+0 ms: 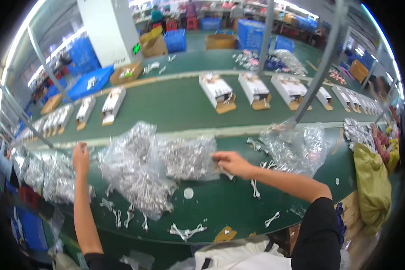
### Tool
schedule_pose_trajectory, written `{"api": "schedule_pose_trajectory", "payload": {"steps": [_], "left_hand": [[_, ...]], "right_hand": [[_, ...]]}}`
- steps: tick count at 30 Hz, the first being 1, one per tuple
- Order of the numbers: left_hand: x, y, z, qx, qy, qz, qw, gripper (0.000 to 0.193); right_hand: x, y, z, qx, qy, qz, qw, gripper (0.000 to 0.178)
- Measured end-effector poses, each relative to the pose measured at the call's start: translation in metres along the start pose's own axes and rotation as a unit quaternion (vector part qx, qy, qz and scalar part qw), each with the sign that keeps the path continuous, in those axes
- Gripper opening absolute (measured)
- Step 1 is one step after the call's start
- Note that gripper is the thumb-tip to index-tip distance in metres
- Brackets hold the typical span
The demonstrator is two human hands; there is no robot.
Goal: Packing small electronic components and wiring into cardboard boxes on an assembly line.
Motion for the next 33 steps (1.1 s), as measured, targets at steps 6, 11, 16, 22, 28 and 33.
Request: {"api": "schedule_pose_trajectory", "payload": {"steps": [6, 11, 16, 22, 28, 33], "left_hand": [[0.245, 0.018, 0.119, -0.151, -0.384, -0.124, 0.902, 0.037], [0.246, -0.020, 0.111, -0.217, -0.279, -0.096, 0.931, 0.048], [0.285, 0.017, 0.074, -0.088, -0.245, 0.114, 0.959, 0.044], [0.329, 0.010, 0.059, -0.212, -0.315, 0.021, 0.925, 0.043], [0.379, 0.047, 0.066, -0.119, -0.319, 0.012, 0.940, 0.041], [0.388, 0.034, 0.068, -0.238, -0.198, 0.226, 0.923, 0.034]], "right_hand": [[0.002, 0.001, 0.009, -0.019, 0.045, -0.033, 0.998, 0.066], [-0.016, -0.011, -0.006, -0.036, -0.096, -0.168, 0.980, 0.073], [-0.004, -0.006, -0.036, 0.016, -0.149, -0.268, 0.952, 0.046], [-0.022, -0.004, -0.033, 0.102, -0.139, -0.346, 0.922, 0.024], [-0.002, 0.017, -0.024, 0.078, -0.162, -0.380, 0.907, 0.039], [-0.021, 0.013, -0.007, 0.074, -0.137, -0.395, 0.905, 0.053]]}}
Point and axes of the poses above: each hand's wrist, its own z-axis away from the middle knuckle, its own y-axis out of the back of the hand, x = y × z, the point moved 2 cm from there along -z, towards the middle knuckle, and after that the axes turned 11 degrees about x, right-handed, at the moved point
